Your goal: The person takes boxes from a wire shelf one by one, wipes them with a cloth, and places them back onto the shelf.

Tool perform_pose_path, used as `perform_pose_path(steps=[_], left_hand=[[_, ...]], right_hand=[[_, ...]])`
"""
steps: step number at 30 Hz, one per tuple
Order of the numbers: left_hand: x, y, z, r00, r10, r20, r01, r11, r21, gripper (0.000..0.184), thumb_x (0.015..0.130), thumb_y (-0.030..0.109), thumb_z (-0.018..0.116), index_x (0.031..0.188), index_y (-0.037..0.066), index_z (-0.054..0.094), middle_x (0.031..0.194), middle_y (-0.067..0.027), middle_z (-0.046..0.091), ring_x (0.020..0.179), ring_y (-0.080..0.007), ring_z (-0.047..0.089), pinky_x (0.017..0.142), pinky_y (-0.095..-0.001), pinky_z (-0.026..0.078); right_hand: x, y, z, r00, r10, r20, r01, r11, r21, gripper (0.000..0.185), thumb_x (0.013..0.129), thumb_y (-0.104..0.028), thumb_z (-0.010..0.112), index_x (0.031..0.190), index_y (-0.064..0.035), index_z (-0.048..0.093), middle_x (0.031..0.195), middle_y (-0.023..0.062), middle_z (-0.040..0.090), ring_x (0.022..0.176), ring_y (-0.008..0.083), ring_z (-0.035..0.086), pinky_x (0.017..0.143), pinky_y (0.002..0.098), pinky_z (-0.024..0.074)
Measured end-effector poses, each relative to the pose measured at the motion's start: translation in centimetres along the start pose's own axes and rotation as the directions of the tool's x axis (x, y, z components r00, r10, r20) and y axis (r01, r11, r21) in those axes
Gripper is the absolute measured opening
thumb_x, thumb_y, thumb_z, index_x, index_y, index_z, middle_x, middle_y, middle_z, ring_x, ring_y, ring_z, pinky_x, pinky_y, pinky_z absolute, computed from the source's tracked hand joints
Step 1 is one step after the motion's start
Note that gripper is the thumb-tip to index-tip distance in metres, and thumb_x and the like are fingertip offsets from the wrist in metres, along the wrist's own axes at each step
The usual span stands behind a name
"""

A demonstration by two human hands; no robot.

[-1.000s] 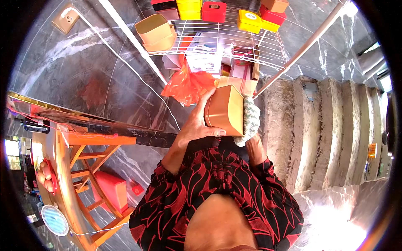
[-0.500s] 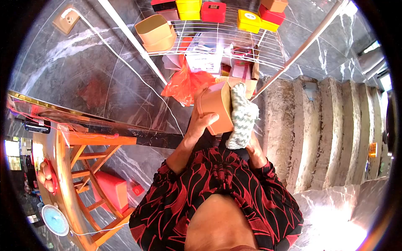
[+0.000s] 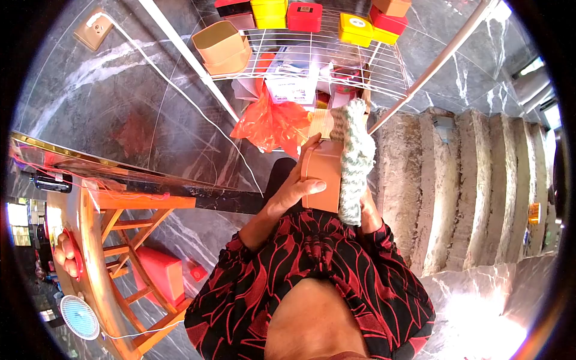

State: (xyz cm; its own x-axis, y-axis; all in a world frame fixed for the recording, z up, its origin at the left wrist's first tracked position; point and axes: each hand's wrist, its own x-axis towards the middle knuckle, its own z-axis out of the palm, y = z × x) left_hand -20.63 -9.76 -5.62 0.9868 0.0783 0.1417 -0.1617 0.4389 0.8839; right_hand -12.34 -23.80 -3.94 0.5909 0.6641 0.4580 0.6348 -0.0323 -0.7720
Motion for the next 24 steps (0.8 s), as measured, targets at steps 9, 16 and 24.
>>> perform_pose_path(steps=[9, 16, 24], left_hand=[[-1.0, 0.7, 0.6, 0.998, 0.048, -0.038, -0.049, 0.999, -0.016, 0.095, 0.069, 0.031, 0.065, 0.143, 0.004, 0.013, 0.137, -0.0139, 0.033, 0.127, -0.0235, 0.034, 0.106, -0.0372, 0.025], [0.6, -0.1, -0.7, 0.962, 0.180, -0.204, -0.215, 0.962, -0.166, 0.082, 0.072, 0.026, 0.062, 0.140, 0.005, 0.021, 0.129, -0.0126, 0.042, 0.118, -0.0225, 0.044, 0.100, -0.0362, 0.035], [0.3, -0.2, -0.8, 0.933, 0.217, -0.288, -0.179, 0.972, 0.151, 0.084, 0.071, 0.020, 0.067, 0.139, 0.004, 0.020, 0.128, -0.0134, 0.041, 0.115, -0.0228, 0.046, 0.098, -0.0361, 0.037]], right_hand=[[0.1, -0.1, 0.0, 1.000, 0.011, 0.014, -0.011, 1.000, 0.002, 0.057, 0.071, -0.029, 0.065, 0.118, 0.0004, 0.052, 0.113, 0.0200, 0.056, 0.104, 0.0372, 0.052, 0.092, 0.0432, 0.0403], [0.1, -0.4, 0.1, 1.000, -0.026, -0.003, 0.026, 0.998, -0.059, 0.058, 0.071, -0.029, 0.066, 0.119, -0.0002, 0.052, 0.115, 0.0197, 0.055, 0.106, 0.0371, 0.051, 0.093, 0.0433, 0.0391], [0.7, -1.2, 0.6, 0.994, -0.112, -0.012, 0.107, 0.972, -0.208, 0.059, 0.071, -0.029, 0.067, 0.120, -0.0009, 0.051, 0.116, 0.0193, 0.054, 0.109, 0.0370, 0.050, 0.094, 0.0434, 0.0379]])
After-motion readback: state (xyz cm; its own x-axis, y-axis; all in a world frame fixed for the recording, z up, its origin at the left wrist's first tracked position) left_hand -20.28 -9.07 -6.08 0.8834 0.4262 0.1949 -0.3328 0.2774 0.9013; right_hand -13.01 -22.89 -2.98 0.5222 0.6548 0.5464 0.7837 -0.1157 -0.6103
